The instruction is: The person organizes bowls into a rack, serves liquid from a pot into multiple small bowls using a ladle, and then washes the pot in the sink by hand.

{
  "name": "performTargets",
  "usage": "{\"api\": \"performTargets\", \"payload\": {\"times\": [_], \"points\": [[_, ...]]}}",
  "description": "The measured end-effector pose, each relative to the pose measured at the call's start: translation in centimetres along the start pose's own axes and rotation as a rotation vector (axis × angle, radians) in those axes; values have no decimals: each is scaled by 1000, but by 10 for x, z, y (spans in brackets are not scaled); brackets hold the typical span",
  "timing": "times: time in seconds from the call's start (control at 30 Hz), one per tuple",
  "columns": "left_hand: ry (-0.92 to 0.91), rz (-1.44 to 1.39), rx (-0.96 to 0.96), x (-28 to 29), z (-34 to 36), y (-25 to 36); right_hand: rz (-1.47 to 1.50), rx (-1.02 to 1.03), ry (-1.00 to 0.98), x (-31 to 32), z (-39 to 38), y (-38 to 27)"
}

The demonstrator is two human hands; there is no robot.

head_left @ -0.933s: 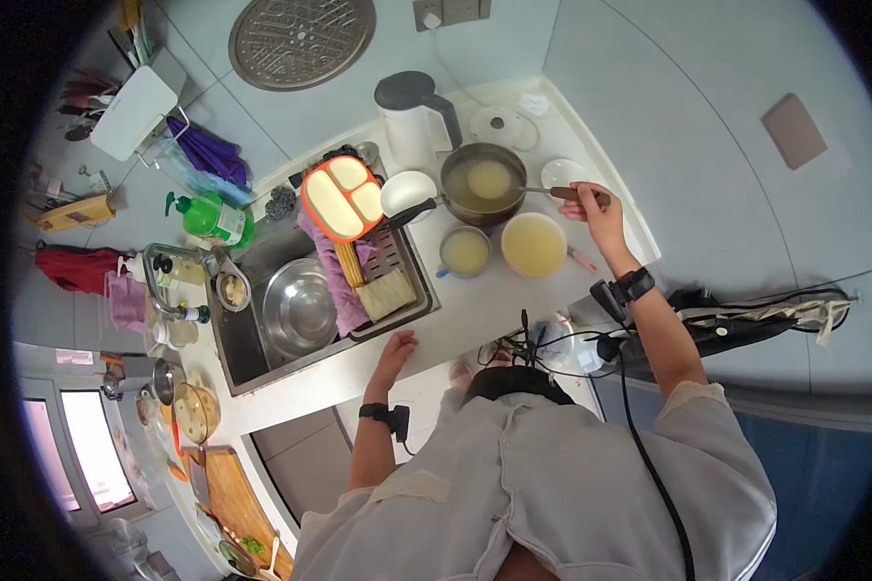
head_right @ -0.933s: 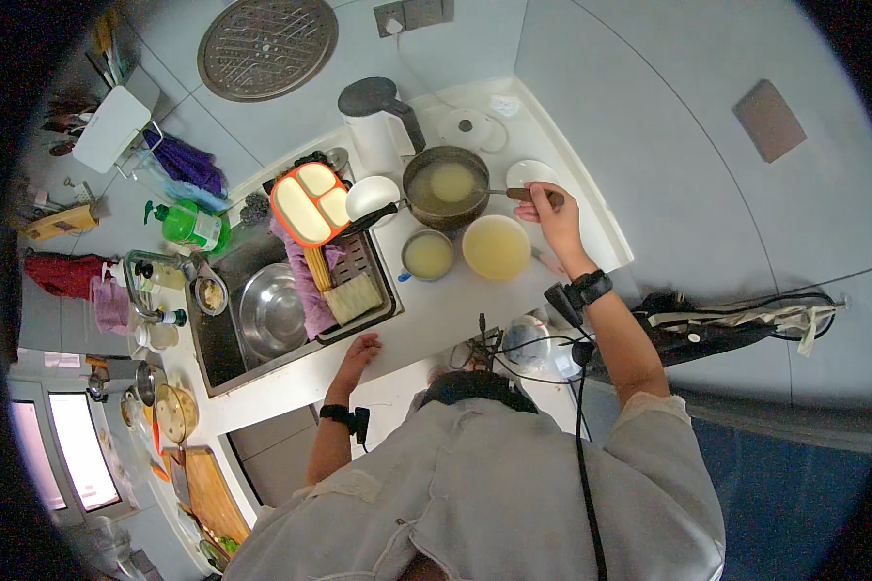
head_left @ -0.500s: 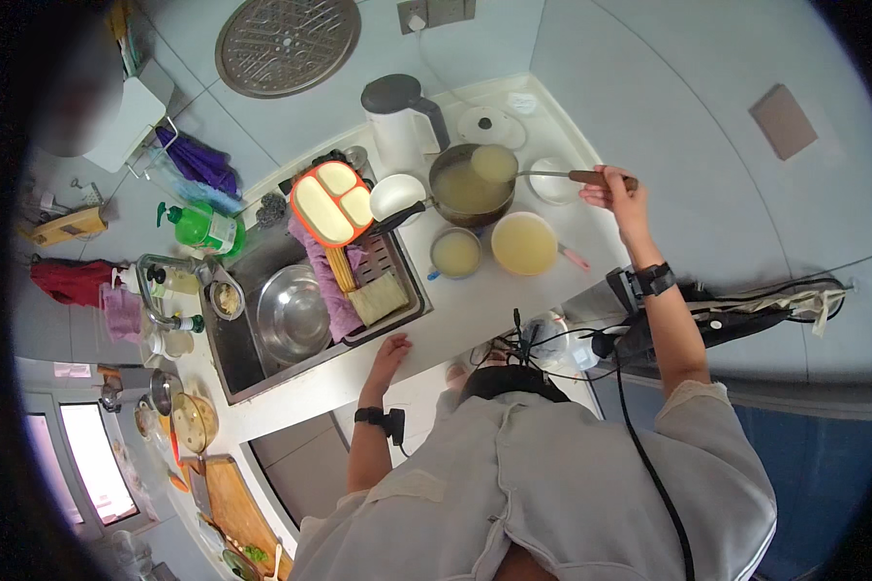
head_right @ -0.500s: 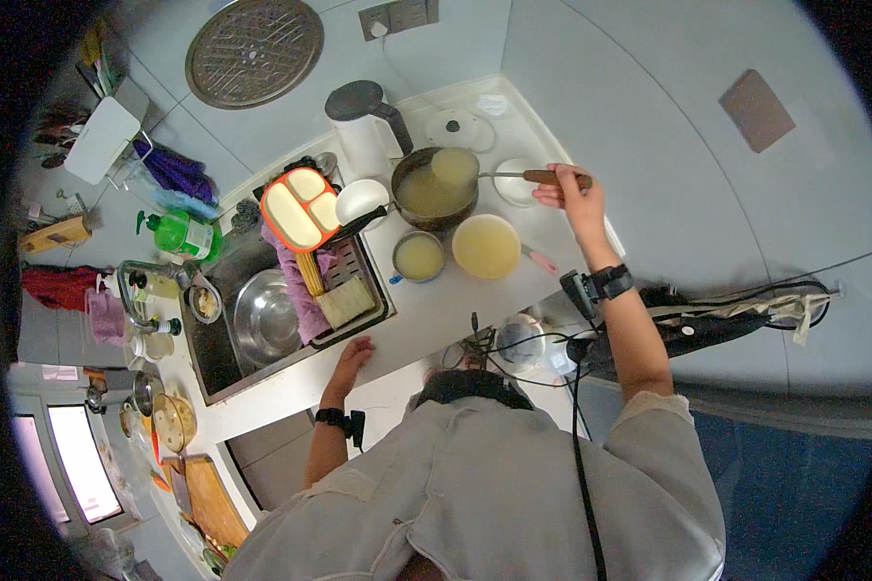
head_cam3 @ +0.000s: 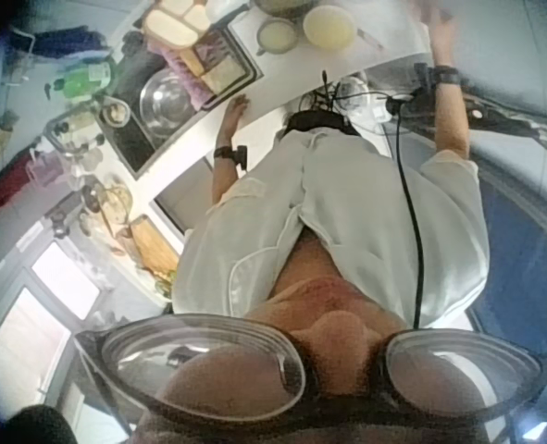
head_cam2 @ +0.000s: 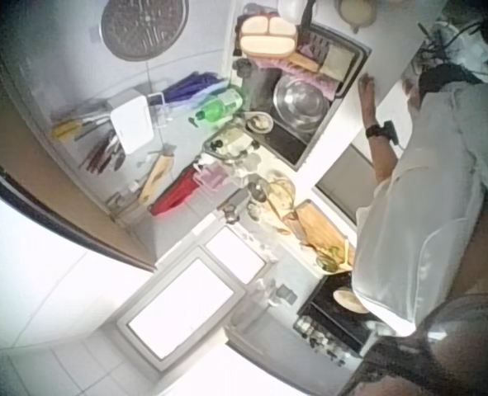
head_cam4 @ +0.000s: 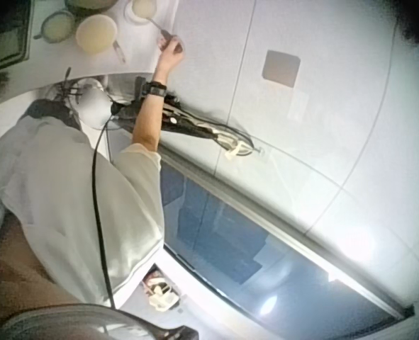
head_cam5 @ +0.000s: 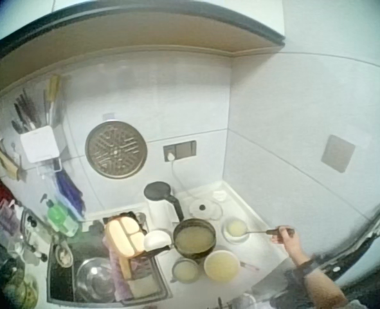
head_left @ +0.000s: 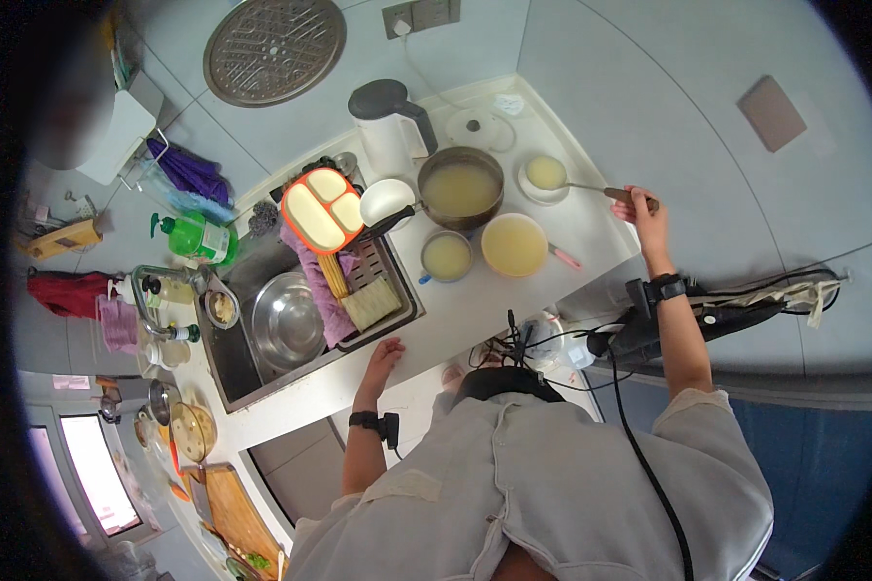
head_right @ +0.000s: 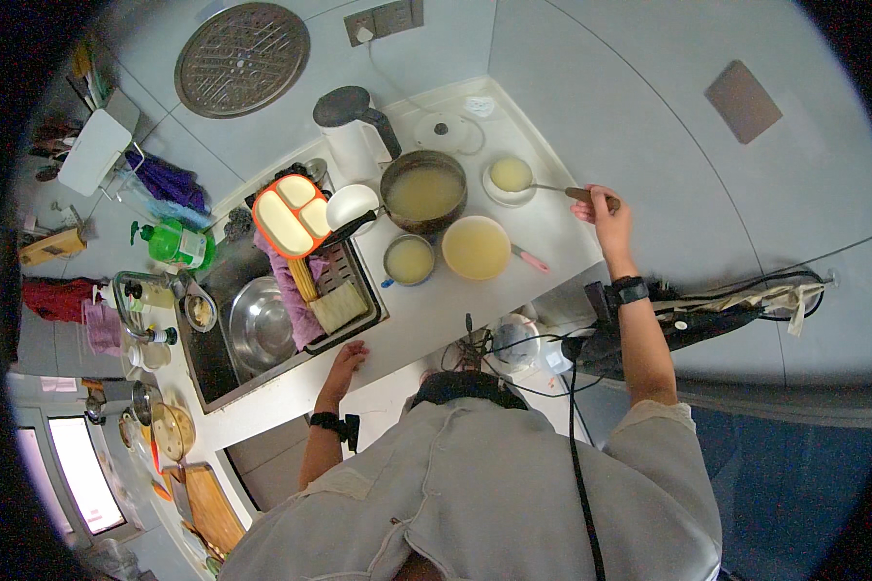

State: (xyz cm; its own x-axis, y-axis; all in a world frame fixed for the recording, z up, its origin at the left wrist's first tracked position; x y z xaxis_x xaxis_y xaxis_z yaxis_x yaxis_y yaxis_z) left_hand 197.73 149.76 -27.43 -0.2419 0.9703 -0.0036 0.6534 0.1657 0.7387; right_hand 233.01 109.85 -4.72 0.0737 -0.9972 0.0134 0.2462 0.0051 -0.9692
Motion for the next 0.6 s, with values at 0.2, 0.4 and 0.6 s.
{"api": "performTargets", "payload": {"times": [0.2, 0.4, 0.6], "points": [[11, 17, 6, -1, -3, 2, -1, -26, -16, -1, -10, 39], [30, 16, -7, -4, -7, 6, 23, -27, -44, -14, -12, 52], [43, 0, -12, -5, -6, 9, 51, -10, -112, -38, -18, 44]]}}
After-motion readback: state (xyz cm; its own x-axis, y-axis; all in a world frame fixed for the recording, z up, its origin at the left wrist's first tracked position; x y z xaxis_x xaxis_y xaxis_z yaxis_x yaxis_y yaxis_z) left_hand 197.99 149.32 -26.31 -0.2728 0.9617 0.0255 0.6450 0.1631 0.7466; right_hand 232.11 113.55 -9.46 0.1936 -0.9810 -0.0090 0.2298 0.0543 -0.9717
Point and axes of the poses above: each hand's wrist, its own z-axis towards the middle knuckle, its own x-axis out of the back of the hand, y = z × x, the point moved 7 cm from there along z, towards the middle knuckle, and after that the axes turned 11 degrees about x, right-handed, at the moved point
